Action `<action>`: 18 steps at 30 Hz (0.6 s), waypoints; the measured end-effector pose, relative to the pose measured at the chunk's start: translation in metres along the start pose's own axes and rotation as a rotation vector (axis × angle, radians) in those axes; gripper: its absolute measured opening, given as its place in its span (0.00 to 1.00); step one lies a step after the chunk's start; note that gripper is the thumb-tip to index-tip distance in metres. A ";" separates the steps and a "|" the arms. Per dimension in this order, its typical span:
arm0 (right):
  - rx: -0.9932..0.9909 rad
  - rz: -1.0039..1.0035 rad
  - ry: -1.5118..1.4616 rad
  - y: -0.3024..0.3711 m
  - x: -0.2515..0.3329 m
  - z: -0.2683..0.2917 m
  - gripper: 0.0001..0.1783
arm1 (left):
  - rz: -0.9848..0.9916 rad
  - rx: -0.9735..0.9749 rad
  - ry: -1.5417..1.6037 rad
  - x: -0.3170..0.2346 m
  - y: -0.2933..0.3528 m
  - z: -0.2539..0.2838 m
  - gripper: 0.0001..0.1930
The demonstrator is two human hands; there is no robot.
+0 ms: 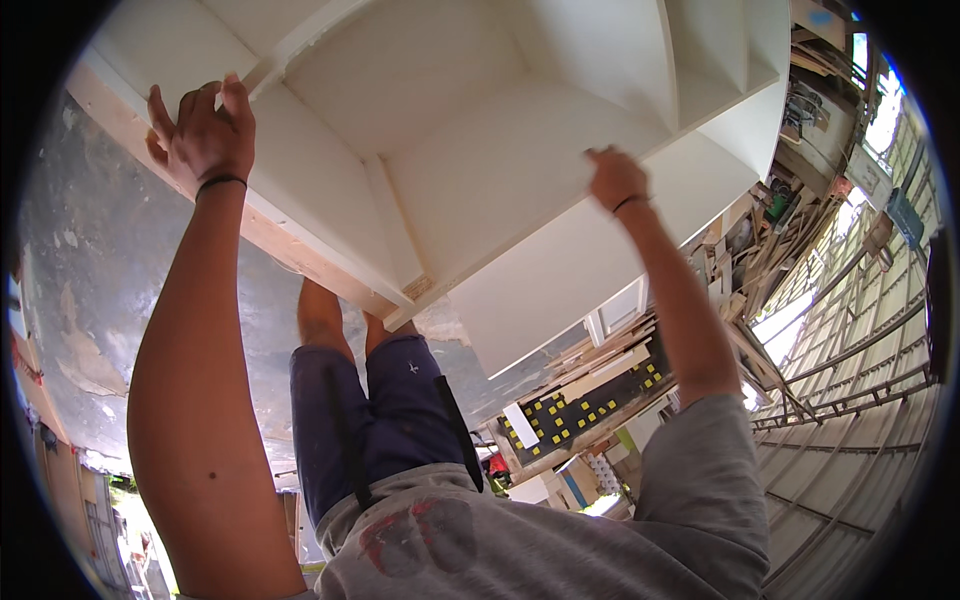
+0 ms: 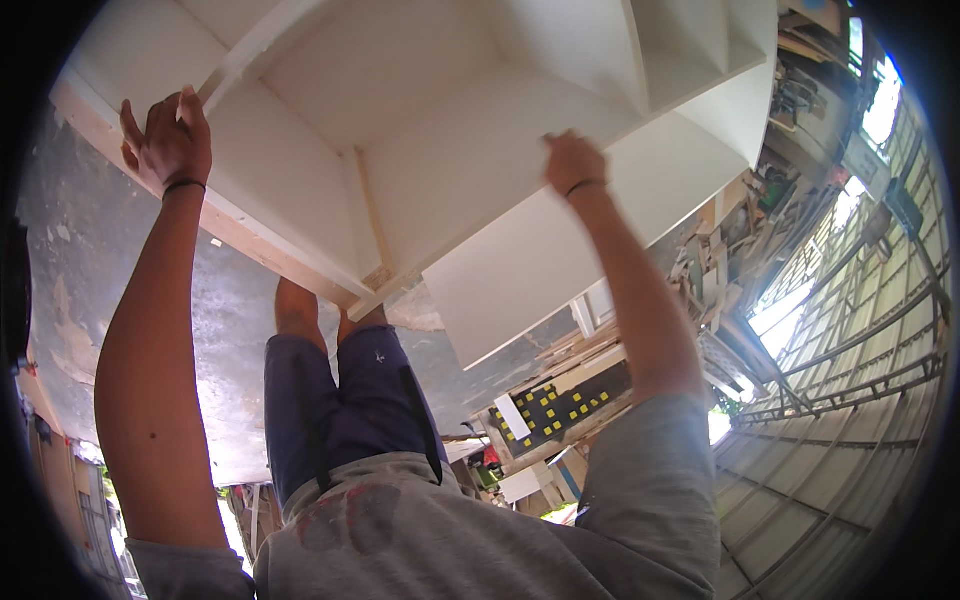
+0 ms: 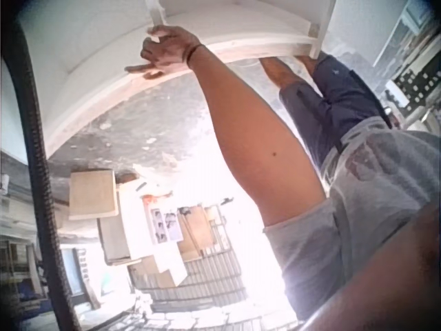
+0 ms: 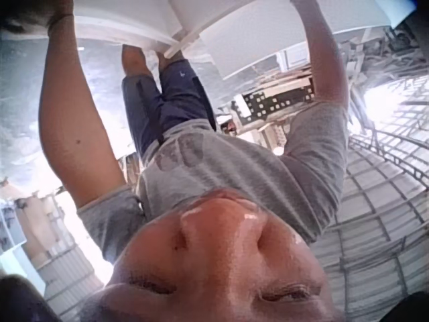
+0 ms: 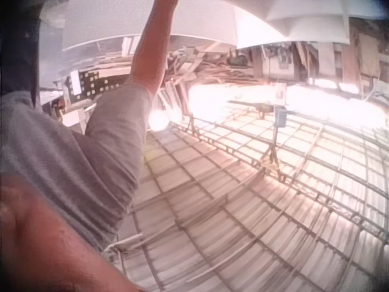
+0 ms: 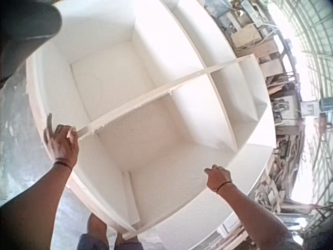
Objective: The person sands the edges and corners of a white wooden cabinet using a sanding block. The person repeatedly rubs the sanding block along the interior and exterior edges of the cabinet compartments.
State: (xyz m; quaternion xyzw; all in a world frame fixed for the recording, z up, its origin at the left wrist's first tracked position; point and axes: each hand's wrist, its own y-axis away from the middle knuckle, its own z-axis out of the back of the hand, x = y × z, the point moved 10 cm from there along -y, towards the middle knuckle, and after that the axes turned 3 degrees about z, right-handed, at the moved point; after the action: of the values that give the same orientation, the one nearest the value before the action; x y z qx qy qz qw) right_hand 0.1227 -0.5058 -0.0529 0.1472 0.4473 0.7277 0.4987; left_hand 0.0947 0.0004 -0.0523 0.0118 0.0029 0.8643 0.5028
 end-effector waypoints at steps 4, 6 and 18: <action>-0.020 -0.032 0.196 -0.013 -0.079 0.010 0.14 | -0.010 -0.017 0.030 -0.004 -0.003 -0.002 0.23; 0.054 0.057 0.135 0.003 -0.037 -0.005 0.22 | -0.005 0.017 -0.012 0.001 0.001 -0.005 0.24; 0.055 -0.134 0.173 -0.031 -0.121 0.003 0.20 | -0.007 -0.003 0.024 -0.005 -0.002 -0.003 0.22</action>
State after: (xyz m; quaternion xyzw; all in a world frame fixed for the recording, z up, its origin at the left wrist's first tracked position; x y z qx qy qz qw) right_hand 0.1987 -0.6053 -0.0475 0.0674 0.5174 0.6901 0.5015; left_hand 0.0984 -0.0027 -0.0556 0.0007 0.0079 0.8627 0.5056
